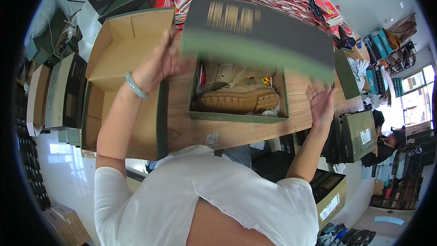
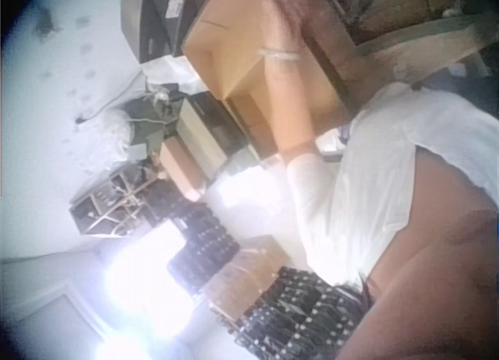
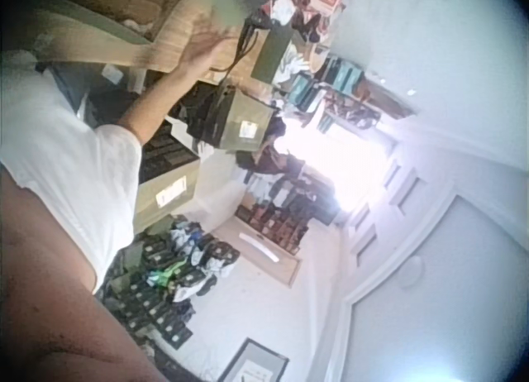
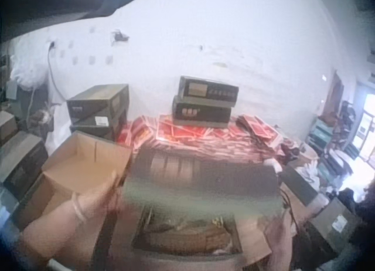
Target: The person packs shoes into green cardboard boxes, places tissue paper on top, closes the boxes, and uses a heat gun to apply labels. The person then stacks the finished boxes on the floor and repeats the process with additional boxes.
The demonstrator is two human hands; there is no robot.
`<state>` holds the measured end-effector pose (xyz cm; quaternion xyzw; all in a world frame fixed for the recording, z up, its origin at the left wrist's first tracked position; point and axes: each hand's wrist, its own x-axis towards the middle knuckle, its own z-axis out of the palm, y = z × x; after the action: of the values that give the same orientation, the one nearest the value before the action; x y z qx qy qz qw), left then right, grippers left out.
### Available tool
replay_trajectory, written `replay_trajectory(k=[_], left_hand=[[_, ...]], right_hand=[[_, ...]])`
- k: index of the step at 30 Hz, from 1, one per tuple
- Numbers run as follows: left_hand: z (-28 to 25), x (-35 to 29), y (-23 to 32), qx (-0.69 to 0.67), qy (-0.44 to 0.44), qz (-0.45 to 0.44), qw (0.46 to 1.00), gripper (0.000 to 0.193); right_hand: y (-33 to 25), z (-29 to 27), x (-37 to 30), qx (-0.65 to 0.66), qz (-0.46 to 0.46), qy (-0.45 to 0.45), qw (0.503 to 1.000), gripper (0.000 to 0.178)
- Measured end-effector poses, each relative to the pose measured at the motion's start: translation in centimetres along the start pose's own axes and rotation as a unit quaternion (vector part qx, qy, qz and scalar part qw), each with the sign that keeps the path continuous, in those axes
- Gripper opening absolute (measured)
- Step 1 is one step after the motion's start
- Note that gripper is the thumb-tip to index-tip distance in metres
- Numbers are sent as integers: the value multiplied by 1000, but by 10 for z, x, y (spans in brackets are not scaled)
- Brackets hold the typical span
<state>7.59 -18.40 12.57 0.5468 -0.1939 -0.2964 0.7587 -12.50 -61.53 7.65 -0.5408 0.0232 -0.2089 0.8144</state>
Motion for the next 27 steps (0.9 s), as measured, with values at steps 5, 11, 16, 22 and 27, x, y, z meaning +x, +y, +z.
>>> replay_trajectory(k=[5,11,16,22,27], left_hand=[[-5,7,-18,177,78,108,975,56],[12,-42,-69,490,-91,24,867,45],[11,-70,-100,680,-157,151,701,32],[8,-60,-119,658,-142,157,722,27],[7,-61,-125,651,-125,187,725,26]], right_hand=[[18,66,20,-226,-36,63,971,44],[54,79,-1,-583,136,-196,777,27],[65,58,-6,-657,171,-296,672,29],[73,58,16,-647,275,-425,570,55],[91,57,28,-647,354,-476,479,45]])
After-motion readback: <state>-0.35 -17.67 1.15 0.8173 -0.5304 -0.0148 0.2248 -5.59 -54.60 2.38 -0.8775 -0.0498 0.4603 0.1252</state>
